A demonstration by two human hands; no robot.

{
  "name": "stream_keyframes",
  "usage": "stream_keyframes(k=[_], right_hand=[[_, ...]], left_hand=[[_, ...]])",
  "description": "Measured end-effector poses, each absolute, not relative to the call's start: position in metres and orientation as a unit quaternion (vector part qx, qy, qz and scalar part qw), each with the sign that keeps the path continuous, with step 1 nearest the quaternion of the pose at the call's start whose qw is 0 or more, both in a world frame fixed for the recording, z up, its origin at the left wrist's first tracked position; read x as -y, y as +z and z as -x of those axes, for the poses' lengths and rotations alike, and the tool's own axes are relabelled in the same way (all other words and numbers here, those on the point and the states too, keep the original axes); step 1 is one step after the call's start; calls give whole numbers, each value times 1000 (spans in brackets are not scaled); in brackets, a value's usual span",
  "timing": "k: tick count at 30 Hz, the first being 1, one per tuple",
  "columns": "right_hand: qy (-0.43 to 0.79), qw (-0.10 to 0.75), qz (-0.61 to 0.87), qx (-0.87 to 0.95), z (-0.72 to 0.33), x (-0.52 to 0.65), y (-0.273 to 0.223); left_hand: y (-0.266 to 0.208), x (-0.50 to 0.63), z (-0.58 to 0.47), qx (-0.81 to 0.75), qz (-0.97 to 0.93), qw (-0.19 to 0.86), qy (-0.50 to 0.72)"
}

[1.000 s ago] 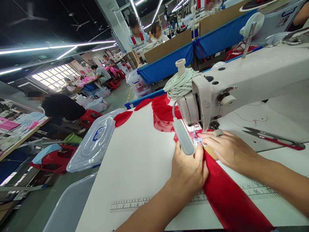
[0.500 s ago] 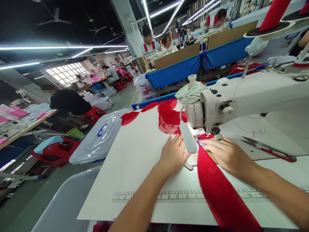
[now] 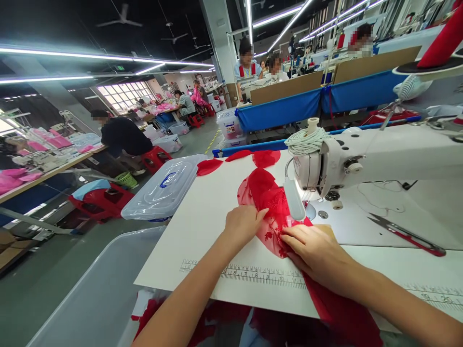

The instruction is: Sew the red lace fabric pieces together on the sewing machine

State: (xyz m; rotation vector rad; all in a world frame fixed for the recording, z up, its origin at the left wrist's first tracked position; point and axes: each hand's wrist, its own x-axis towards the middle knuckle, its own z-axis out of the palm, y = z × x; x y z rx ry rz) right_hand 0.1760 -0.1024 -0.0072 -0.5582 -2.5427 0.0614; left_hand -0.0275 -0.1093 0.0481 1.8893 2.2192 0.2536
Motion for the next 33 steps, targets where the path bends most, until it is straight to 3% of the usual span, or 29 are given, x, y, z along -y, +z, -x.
stream_keyframes(k=[10,17,21,28,33], right_hand=[[80,286,245,923,-181,104,-17],[182,300,327,877,-186,102,-16],[246,354,412,803,-186,102,-20],[305,314,464,770,-184,102,-14],[243,316,414,818,-184,102,-17]], left_hand=[[22,114,16,-629,-429,484,431],[14,126,-4,-473,-263,658,523],[13,131,-8,-412,-229,707,528],[13,133,-8,-359,-233,733,529],[10,134,-8,-422,-306,683,513]])
